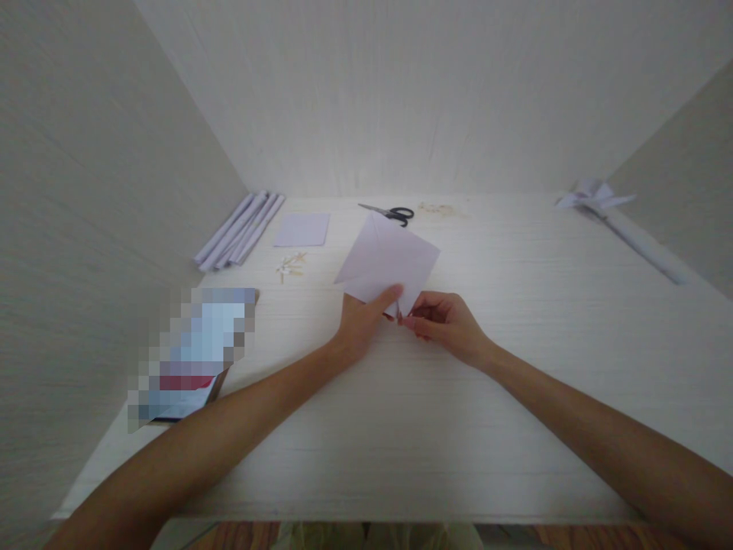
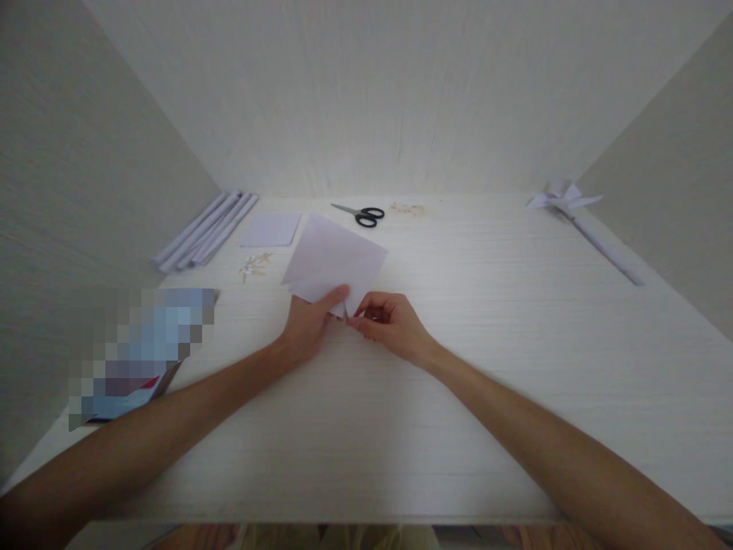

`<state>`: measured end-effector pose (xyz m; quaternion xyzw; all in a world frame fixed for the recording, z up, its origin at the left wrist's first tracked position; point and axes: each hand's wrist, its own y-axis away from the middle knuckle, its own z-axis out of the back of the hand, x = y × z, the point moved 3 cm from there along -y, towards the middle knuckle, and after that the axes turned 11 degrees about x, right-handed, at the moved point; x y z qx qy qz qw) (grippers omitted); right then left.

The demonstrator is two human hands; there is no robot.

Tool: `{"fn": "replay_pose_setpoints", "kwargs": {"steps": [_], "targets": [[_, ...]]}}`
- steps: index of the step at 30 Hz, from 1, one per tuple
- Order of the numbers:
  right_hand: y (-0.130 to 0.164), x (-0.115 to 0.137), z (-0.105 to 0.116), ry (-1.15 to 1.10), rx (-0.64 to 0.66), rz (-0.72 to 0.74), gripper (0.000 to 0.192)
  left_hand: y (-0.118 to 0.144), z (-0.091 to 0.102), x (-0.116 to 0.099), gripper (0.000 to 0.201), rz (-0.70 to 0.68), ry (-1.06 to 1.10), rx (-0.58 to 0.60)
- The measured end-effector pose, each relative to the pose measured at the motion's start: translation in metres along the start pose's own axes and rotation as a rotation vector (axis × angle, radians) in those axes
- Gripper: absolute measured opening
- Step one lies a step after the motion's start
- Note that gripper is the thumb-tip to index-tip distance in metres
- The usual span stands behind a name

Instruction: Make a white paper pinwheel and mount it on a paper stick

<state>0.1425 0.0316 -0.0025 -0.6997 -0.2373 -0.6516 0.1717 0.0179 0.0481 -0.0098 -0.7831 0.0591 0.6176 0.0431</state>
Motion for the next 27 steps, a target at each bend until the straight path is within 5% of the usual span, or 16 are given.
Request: {"fn": "replay_pose_setpoints", "kwargs": {"steps": [16,27], "targets": [[0.0037,0.0057,-0.0018,0.073,0.036,0.064,0.019,0.0013,-0.0016,-0.0028,0.019,0.012,-0.043,0.03],[-0.0015,0.0012,-0.0001,0.132,-0.085,-0.02,0.022,0.0022,-0.0009,-0.002,0.023,0.03,-0.163,0.017]]}}
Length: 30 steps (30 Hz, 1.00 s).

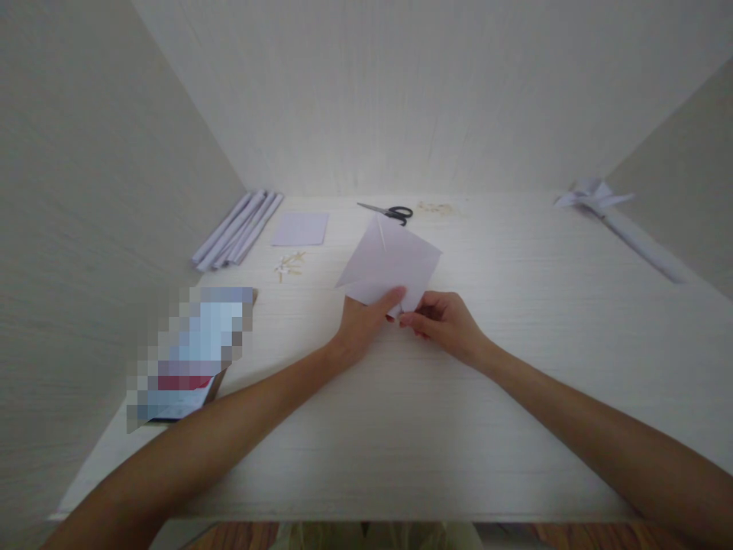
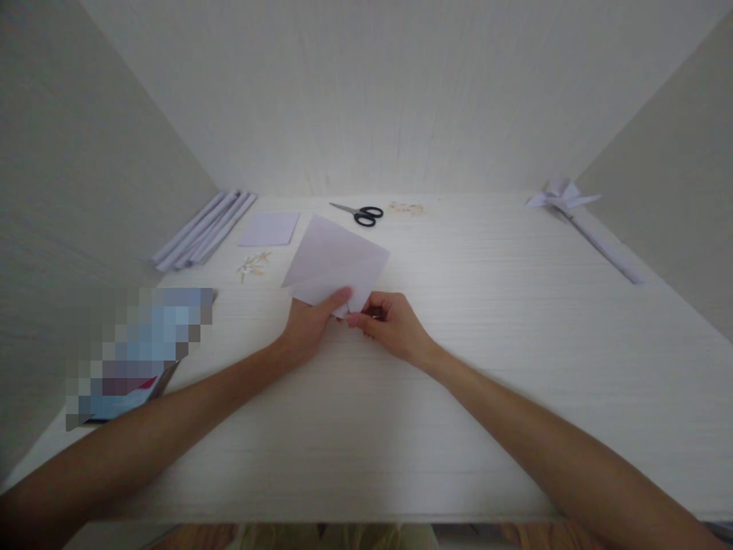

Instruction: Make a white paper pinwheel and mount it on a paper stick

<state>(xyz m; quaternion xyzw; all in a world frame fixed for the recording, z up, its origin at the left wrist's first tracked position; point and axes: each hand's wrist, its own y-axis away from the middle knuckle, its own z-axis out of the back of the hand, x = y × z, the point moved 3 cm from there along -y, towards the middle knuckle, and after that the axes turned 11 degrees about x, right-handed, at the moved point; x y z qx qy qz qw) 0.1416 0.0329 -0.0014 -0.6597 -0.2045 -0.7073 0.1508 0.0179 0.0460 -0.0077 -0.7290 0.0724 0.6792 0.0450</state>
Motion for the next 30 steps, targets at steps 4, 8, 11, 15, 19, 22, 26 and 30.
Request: {"fn": "replay_pose_setpoints", "kwargs": {"steps": [4,8,11,15,19,22,26,30], "targets": [[0.0015,0.0006,-0.001,-0.003,-0.011,0.018,0.022,0.0015,-0.0012,-0.0027,0.021,-0.002,-0.009,0.008],[0.0016,0.0009,-0.001,0.009,-0.015,0.026,0.021,0.0016,-0.0008,-0.0032,0.021,-0.008,0.002,-0.004],[0.0005,0.0004,-0.0005,0.011,0.02,0.021,0.02,0.0003,0.0003,-0.0015,0.021,0.0,0.011,-0.014],[0.0003,-0.0007,0.0017,-0.012,0.016,0.029,0.021,-0.0003,-0.0003,-0.0018,0.021,-0.004,0.03,0.015],[0.0003,-0.0014,0.0039,-0.056,-0.016,0.05,0.022,0.0002,-0.0022,-0.0045,0.02,-0.021,0.046,0.047],[-0.0002,-0.0001,0.004,-0.042,-0.002,0.056,0.021,0.0002,-0.0026,-0.005,0.019,-0.031,0.064,0.049],[-0.0005,0.0025,0.0035,-0.007,0.019,0.057,0.021,-0.0005,-0.0024,-0.0035,0.02,-0.035,0.079,0.057],[-0.0004,0.0026,0.0035,0.005,0.013,0.04,0.021,-0.0009,-0.002,-0.003,0.021,-0.035,0.074,0.04]]}}
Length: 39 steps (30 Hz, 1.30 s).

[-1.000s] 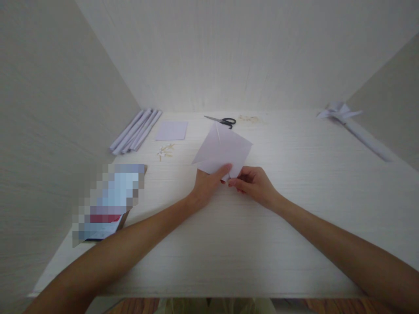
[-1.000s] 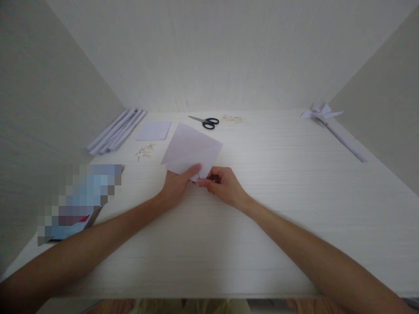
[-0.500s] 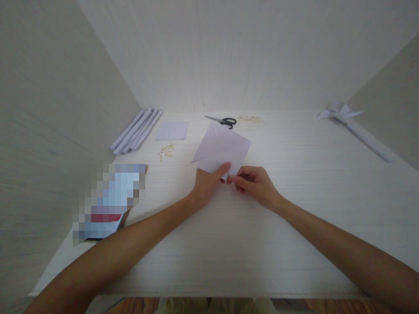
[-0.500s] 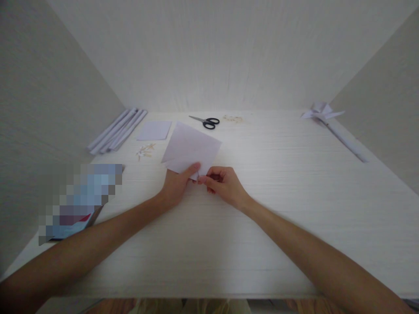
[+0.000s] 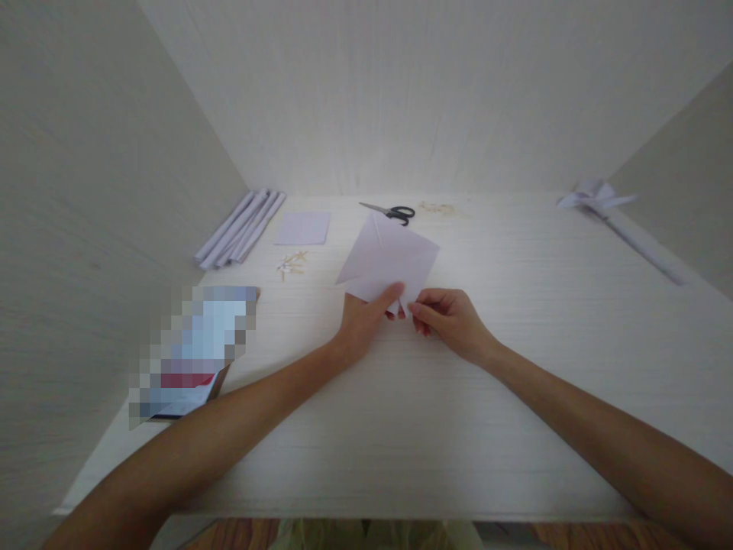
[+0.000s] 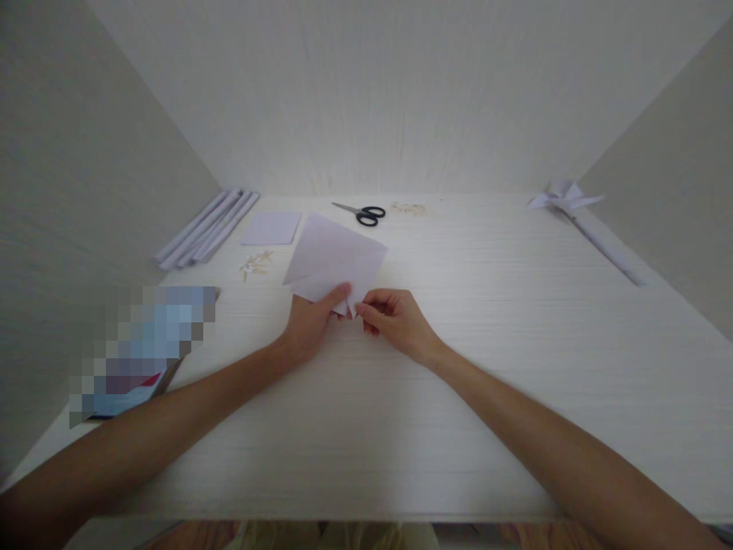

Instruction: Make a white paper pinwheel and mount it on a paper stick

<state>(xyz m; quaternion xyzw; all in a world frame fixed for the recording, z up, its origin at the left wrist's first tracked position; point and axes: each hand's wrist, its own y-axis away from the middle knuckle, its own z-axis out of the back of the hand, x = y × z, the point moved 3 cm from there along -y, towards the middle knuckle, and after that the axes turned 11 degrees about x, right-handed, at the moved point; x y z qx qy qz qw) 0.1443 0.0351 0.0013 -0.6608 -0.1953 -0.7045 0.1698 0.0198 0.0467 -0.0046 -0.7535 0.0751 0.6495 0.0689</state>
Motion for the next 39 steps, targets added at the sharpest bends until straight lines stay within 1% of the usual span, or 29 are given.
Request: {"fn": "replay_pose_setpoints", "kwargs": {"steps": [4,10,18,24,29,33,39], "targets": [[-0.0004,-0.0018,0.0005,-0.004,-0.002,-0.008,0.019,0.0,-0.0005,-0.0002,0.022,-0.008,0.004,0.005],[-0.0007,-0.0028,0.0014,-0.014,-0.017,-0.014,0.016,0.0,0.0012,0.002,0.02,-0.016,0.024,-0.032],[-0.0004,-0.0027,0.0019,-0.026,0.01,0.004,0.013,-0.0004,0.0002,0.0011,0.021,-0.026,0.022,0.014],[-0.0006,-0.0016,0.0015,-0.035,0.017,0.001,0.012,-0.0005,0.0,0.0014,0.021,-0.025,0.021,0.011],[-0.001,-0.0034,0.002,-0.046,-0.003,-0.002,0.013,-0.0015,0.0012,0.003,0.019,0.011,0.036,-0.022],[-0.001,-0.0036,0.0022,-0.054,-0.013,0.001,0.013,-0.0014,0.0006,0.0012,0.021,-0.011,0.01,-0.002],[-0.001,-0.0027,0.0014,-0.026,-0.029,-0.014,0.011,-0.0007,0.0011,0.0028,0.02,-0.01,0.011,-0.019]]}}
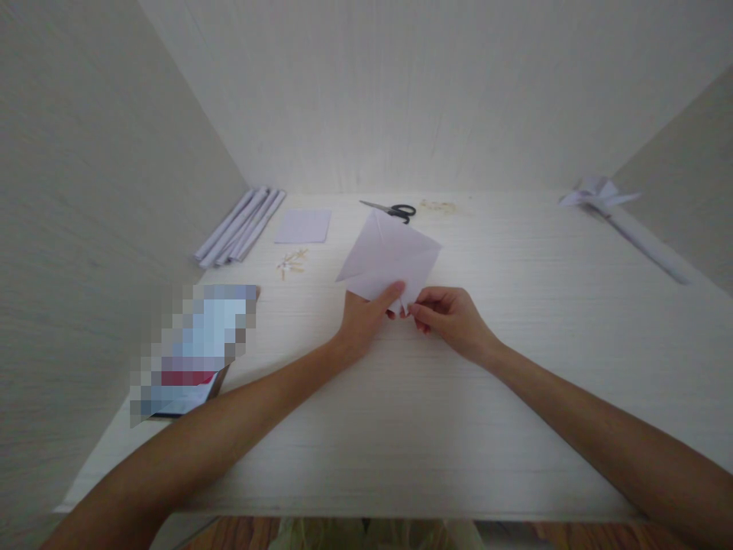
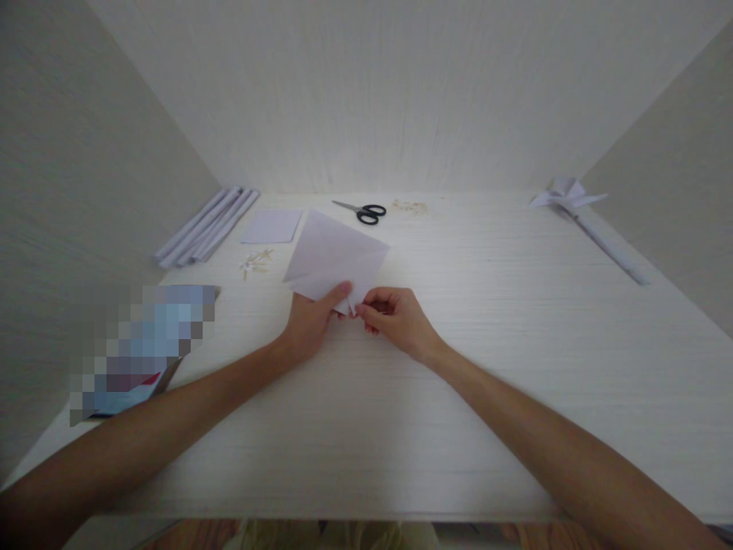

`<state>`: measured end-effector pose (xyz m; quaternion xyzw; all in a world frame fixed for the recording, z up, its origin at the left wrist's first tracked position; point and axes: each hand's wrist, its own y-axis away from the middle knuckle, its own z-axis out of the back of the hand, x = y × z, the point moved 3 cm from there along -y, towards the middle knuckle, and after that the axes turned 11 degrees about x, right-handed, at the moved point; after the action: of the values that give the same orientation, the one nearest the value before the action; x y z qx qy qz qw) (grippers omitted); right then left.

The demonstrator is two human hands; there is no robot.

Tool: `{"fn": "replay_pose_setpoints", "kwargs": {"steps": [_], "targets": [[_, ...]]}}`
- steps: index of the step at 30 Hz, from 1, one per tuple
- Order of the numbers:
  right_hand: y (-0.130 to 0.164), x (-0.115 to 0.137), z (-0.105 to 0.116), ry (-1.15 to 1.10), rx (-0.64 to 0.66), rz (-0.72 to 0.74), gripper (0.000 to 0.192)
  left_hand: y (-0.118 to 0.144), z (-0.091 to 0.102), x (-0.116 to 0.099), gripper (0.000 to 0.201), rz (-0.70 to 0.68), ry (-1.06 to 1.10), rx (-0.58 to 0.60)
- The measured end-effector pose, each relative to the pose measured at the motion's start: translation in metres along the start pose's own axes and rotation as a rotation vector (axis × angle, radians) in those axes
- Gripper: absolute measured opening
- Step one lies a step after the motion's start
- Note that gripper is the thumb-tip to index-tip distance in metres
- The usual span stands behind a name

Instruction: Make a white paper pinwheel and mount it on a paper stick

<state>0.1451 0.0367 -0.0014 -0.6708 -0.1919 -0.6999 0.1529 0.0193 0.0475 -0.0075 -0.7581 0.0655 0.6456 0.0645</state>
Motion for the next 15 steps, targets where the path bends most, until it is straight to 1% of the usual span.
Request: {"fn": "replay_pose_setpoints", "kwargs": {"steps": [9,15], "targets": [[0.0001,-0.0006,-0.0009,0.028,-0.003,0.002,0.009,0.0004,0.0003,-0.0014,0.02,-0.002,-0.019,0.0],[0.0011,0.0024,-0.003,0.006,-0.039,-0.005,0.006,0.002,-0.0014,-0.0049,0.018,0.003,-0.046,-0.008]]}}
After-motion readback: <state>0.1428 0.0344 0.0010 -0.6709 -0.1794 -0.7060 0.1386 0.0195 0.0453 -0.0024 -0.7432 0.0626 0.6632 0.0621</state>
